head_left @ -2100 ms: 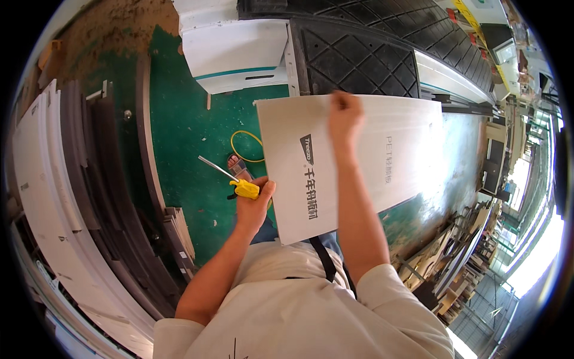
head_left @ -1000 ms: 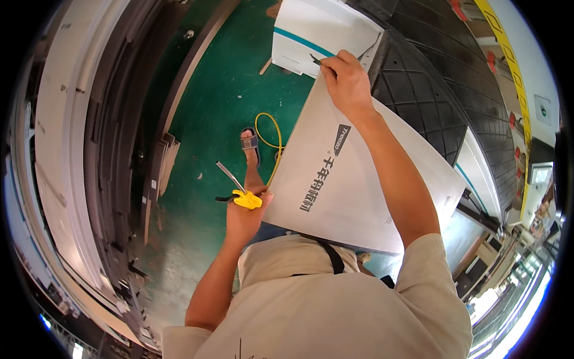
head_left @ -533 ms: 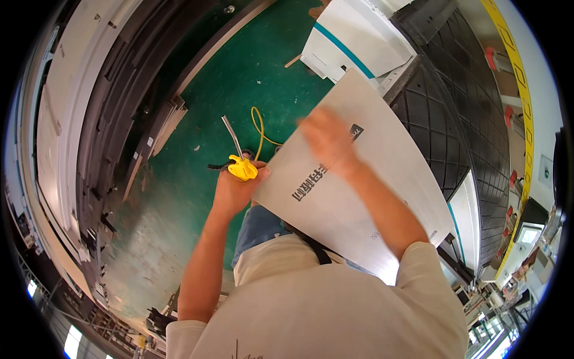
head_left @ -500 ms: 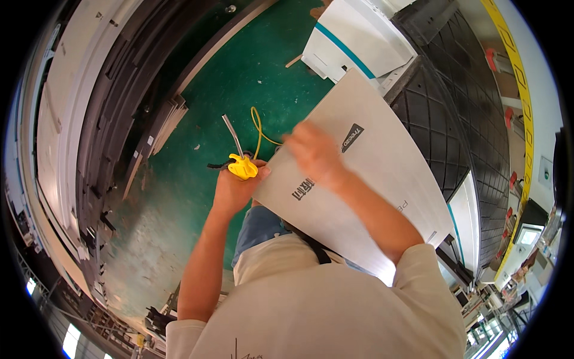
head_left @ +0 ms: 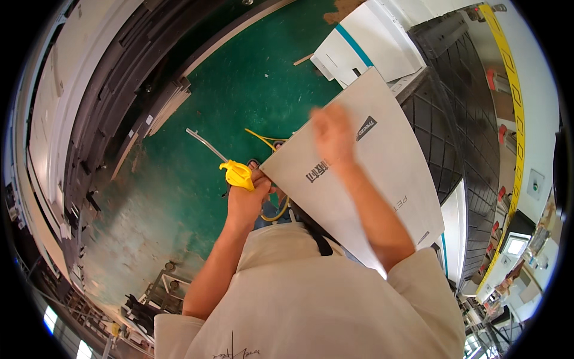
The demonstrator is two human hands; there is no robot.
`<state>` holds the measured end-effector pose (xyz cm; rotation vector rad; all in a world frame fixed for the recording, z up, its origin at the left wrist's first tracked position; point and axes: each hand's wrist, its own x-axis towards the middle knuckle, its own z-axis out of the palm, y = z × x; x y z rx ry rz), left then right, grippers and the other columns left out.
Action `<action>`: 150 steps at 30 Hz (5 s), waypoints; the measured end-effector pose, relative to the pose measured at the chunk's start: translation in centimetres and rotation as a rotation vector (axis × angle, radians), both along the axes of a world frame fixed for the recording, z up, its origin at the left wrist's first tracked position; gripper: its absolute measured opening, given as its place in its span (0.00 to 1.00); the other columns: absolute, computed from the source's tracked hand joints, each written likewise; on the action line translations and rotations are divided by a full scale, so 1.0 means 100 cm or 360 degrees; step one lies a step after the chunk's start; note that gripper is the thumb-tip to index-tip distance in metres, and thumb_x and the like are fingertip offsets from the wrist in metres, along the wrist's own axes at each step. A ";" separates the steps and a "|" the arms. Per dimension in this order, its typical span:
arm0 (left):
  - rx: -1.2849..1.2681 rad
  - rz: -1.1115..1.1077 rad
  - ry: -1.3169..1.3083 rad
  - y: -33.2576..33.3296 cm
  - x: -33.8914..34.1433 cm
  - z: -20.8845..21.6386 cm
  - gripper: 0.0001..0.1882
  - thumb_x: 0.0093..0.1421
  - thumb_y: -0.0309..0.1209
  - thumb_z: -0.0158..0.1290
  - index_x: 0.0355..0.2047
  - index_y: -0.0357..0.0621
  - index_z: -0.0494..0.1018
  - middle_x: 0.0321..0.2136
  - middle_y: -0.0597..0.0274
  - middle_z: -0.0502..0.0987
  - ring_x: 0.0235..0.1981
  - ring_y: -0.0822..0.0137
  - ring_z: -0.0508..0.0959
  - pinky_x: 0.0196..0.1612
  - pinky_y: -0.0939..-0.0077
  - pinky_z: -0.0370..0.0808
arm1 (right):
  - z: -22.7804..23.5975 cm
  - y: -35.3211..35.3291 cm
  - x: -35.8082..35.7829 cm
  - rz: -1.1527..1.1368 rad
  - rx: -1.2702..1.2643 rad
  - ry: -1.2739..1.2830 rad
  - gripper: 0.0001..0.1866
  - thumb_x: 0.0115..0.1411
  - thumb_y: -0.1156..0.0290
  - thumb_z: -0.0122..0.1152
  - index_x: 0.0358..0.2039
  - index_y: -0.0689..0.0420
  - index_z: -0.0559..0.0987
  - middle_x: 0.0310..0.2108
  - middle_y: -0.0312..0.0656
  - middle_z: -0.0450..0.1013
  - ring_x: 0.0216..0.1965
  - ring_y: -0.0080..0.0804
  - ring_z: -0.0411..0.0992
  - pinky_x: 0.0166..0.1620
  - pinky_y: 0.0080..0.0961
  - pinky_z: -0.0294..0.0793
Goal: The person peels protective film off large rectangular panels in a workshop. They use a yellow tool to lift the film edges and pull the film off by hand, repeating the process for multiple panels.
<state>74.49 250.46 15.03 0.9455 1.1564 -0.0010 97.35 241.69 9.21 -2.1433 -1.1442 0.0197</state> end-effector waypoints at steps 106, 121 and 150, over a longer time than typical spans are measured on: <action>0.0906 -0.1939 0.0326 0.044 0.057 -0.012 0.29 0.53 0.61 0.67 0.36 0.46 0.82 0.29 0.66 0.80 0.28 0.69 0.76 0.33 0.71 0.74 | 0.016 -0.021 -0.075 0.2316 0.0113 -0.0253 0.04 0.52 0.71 0.61 0.25 0.56 0.76 0.32 0.37 0.68 0.39 0.36 0.72 0.41 0.33 0.75; 0.1966 -0.1148 0.0790 -0.049 0.016 0.008 0.27 0.54 0.54 0.66 0.41 0.43 0.83 0.37 0.48 0.84 0.42 0.49 0.83 0.46 0.56 0.78 | 0.044 -0.246 -0.060 0.2617 -0.0292 0.0055 0.12 0.55 0.75 0.63 0.41 0.59 0.81 0.29 0.37 0.69 0.34 0.33 0.71 0.35 0.30 0.74; 0.1641 -0.0445 0.0859 -0.251 -0.019 -0.052 0.27 0.60 0.55 0.60 0.35 0.38 0.80 0.24 0.52 0.82 0.26 0.55 0.83 0.32 0.60 0.78 | 0.039 -0.462 -0.039 0.2115 -0.0165 -0.0325 0.09 0.53 0.72 0.65 0.36 0.56 0.83 0.27 0.38 0.70 0.31 0.36 0.72 0.32 0.34 0.75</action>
